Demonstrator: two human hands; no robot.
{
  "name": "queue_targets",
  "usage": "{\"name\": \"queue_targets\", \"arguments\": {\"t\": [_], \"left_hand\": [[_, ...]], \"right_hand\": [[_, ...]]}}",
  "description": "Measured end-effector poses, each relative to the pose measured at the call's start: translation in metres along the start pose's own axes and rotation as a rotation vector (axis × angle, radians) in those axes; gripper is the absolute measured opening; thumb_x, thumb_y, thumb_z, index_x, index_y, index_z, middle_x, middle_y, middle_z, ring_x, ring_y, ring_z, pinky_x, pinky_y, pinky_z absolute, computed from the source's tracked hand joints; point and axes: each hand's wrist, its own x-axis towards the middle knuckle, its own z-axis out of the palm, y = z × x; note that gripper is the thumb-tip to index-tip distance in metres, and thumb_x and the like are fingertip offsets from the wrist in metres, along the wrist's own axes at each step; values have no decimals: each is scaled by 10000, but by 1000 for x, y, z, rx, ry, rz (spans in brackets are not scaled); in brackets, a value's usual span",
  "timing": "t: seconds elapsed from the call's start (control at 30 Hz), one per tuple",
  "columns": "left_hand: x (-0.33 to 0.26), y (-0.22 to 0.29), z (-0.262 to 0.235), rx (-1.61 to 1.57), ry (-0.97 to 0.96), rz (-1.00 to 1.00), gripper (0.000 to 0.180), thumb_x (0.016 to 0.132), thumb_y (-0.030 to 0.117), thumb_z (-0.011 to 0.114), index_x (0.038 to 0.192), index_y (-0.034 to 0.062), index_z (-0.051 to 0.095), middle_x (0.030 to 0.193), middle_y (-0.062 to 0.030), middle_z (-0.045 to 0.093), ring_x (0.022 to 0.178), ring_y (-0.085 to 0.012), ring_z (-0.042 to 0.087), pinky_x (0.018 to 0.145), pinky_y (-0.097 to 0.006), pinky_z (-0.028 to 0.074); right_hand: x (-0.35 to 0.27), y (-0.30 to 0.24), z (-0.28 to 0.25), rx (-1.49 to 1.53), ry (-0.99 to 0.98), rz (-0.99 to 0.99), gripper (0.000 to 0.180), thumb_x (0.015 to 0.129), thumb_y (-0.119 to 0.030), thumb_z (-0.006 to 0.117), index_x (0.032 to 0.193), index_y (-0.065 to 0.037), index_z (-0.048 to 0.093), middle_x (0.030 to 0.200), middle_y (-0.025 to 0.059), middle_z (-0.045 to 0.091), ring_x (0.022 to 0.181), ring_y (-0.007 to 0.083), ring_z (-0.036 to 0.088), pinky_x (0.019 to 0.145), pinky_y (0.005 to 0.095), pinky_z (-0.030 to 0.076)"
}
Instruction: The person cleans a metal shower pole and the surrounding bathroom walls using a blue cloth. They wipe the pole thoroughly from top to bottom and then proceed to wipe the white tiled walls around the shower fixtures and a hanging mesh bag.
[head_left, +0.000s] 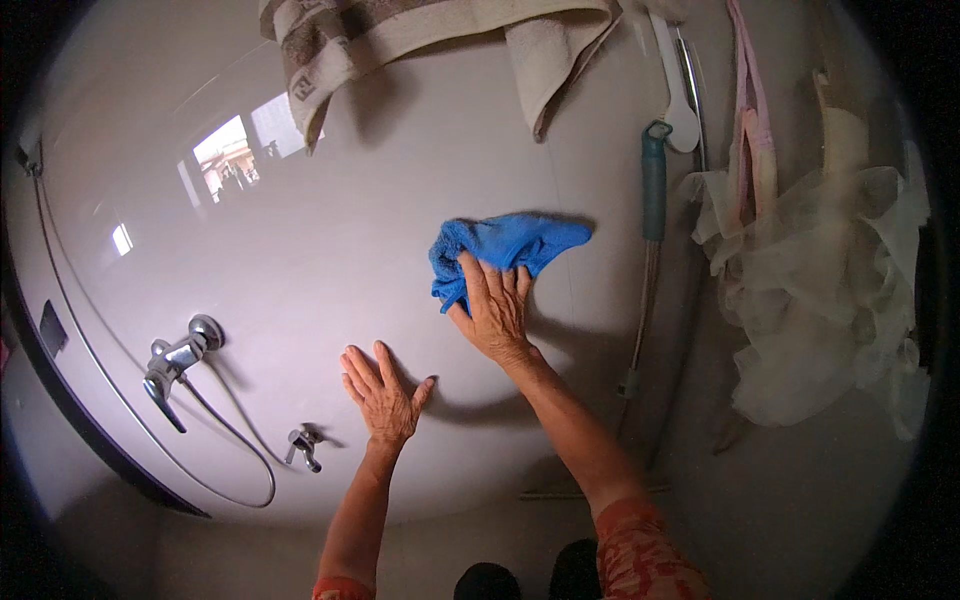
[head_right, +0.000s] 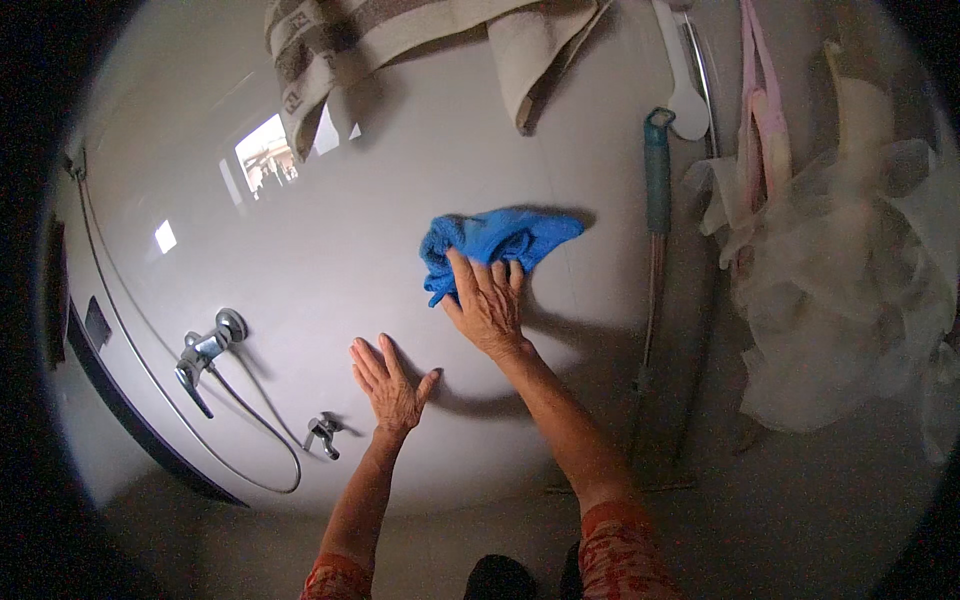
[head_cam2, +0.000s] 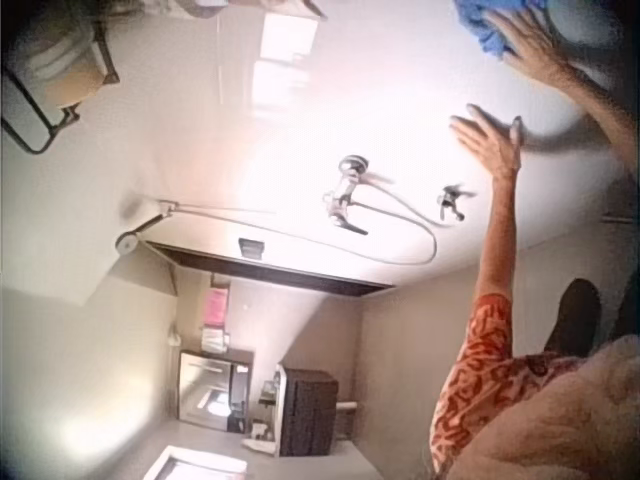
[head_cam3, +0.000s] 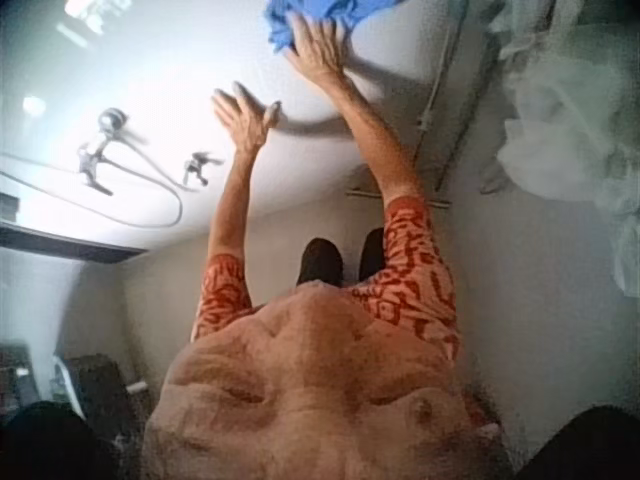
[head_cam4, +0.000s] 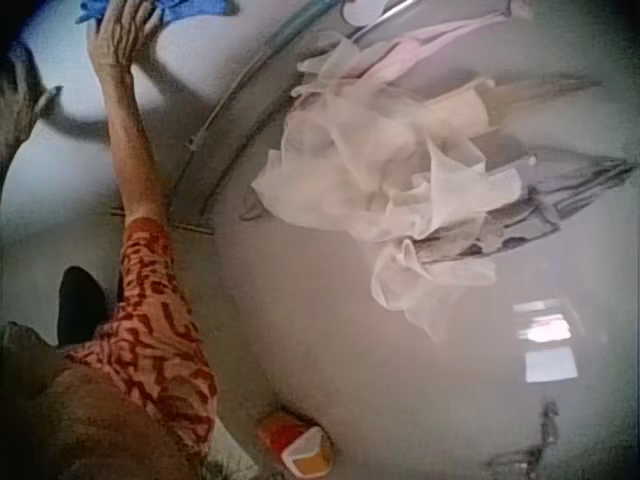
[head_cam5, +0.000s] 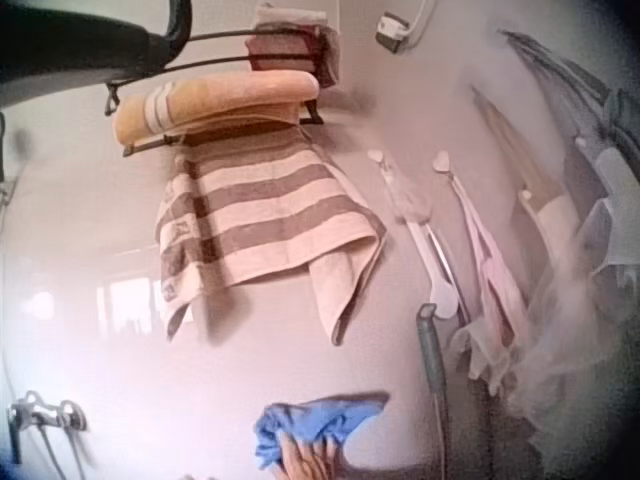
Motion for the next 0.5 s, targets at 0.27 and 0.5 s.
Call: {"name": "queue_targets", "arguments": {"t": [0.27, 0.5], "left_hand": [[1, -9, 20, 127, -22, 5, 1085, 706, 625, 603, 1376, -46, 76, 1383, -402, -35, 1311, -518, -47, 1012, -628, 8], [2, -2, 19, 100, -50, 3, 1094, 702, 622, 613, 1369, -51, 66, 1371, -415, -48, 1298, -538, -47, 1003, -642, 13]], "right_hand": [[43, 71, -29, -326, -98, 182, 681, 812, -354, 592, 1385, -150, 285, 1110, 118, 592, 1030, 327, 501, 978, 578, 132], [66, 101, -23, -186, 319, 451, 632, 843, -389, 532, 1369, -124, 301, 1471, 124, 180, 1338, 384, 152, 977, 665, 134]]}}
